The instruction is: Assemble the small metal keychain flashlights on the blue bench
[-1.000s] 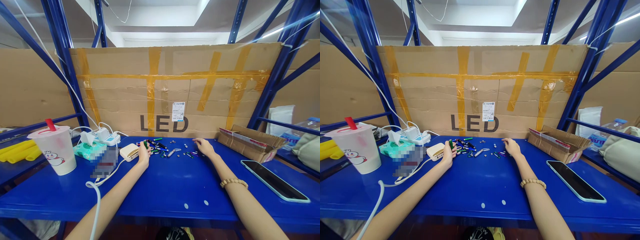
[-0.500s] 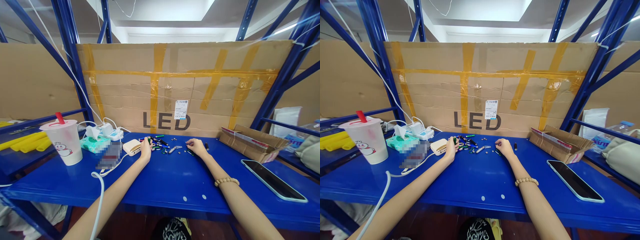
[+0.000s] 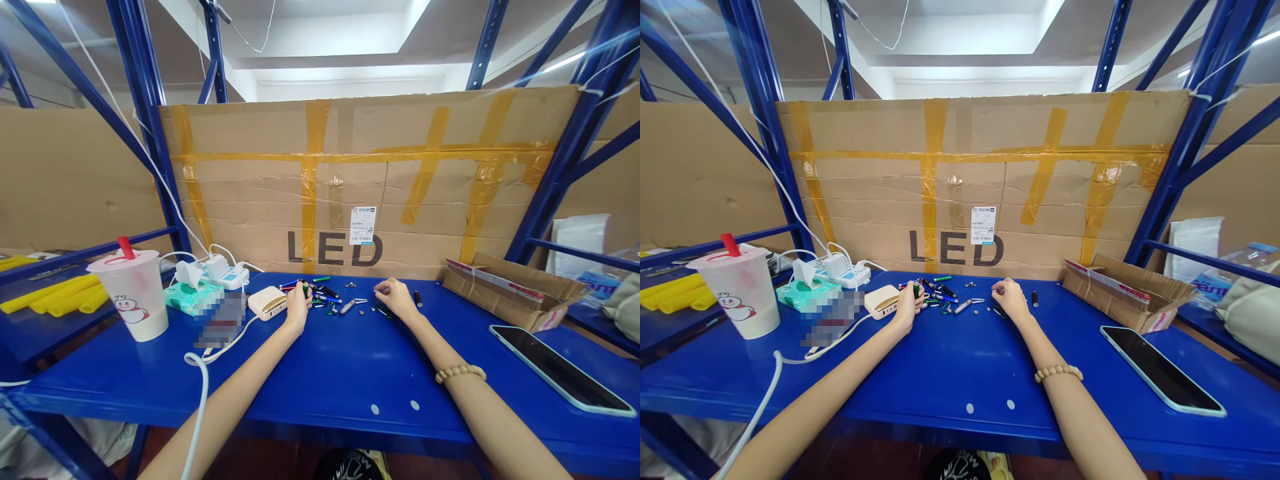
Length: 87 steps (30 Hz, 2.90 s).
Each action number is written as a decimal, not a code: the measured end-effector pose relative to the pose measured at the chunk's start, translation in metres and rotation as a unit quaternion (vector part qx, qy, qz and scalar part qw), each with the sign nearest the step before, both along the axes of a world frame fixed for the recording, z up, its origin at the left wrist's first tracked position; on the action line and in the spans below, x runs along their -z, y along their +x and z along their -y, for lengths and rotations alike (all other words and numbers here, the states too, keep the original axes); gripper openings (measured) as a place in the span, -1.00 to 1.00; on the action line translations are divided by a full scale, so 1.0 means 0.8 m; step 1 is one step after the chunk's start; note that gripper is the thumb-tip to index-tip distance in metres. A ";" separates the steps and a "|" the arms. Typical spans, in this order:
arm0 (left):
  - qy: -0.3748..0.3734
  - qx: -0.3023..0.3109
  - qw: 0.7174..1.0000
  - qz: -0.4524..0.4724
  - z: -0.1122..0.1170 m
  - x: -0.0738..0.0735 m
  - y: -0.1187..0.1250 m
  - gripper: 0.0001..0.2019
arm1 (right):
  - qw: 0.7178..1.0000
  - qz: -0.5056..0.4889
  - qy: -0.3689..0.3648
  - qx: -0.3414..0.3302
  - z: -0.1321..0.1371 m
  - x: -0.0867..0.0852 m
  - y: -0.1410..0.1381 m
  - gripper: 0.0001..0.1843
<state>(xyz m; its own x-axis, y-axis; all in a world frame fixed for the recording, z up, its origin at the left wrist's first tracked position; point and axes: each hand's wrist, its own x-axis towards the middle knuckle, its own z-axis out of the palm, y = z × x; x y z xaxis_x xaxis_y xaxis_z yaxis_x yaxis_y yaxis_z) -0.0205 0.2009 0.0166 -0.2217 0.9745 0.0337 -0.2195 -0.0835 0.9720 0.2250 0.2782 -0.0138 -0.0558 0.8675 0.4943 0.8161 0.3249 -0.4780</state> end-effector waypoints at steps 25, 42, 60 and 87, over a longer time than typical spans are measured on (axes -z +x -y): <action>0.138 -0.005 0.952 -0.274 -0.003 0.022 0.009 -0.55 | 0.884 -0.338 -0.119 -0.302 0.084 -0.050 -0.113 -0.63; 0.201 -0.048 0.892 -0.402 0.003 0.013 -0.003 -0.54 | 0.899 -0.295 -0.092 -0.311 0.084 -0.046 -0.113 -0.70; 0.206 0.001 0.891 -0.404 0.001 0.019 -0.002 -0.51 | 0.924 -0.222 -0.052 -0.307 0.090 -0.045 -0.113 -0.65; 0.232 -0.013 0.772 -0.591 0.009 0.014 -0.003 -0.59 | 0.778 -0.297 -0.408 -0.374 0.099 -0.041 -0.114 -0.50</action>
<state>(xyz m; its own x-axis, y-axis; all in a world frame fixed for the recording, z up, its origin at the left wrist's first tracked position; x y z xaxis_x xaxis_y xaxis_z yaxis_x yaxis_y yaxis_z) -0.0232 0.1936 0.0054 0.2123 0.7927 0.5714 0.8061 -0.4726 0.3561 0.1341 0.1993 0.0186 -0.6670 0.7416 -0.0723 0.1009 -0.0062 -0.9949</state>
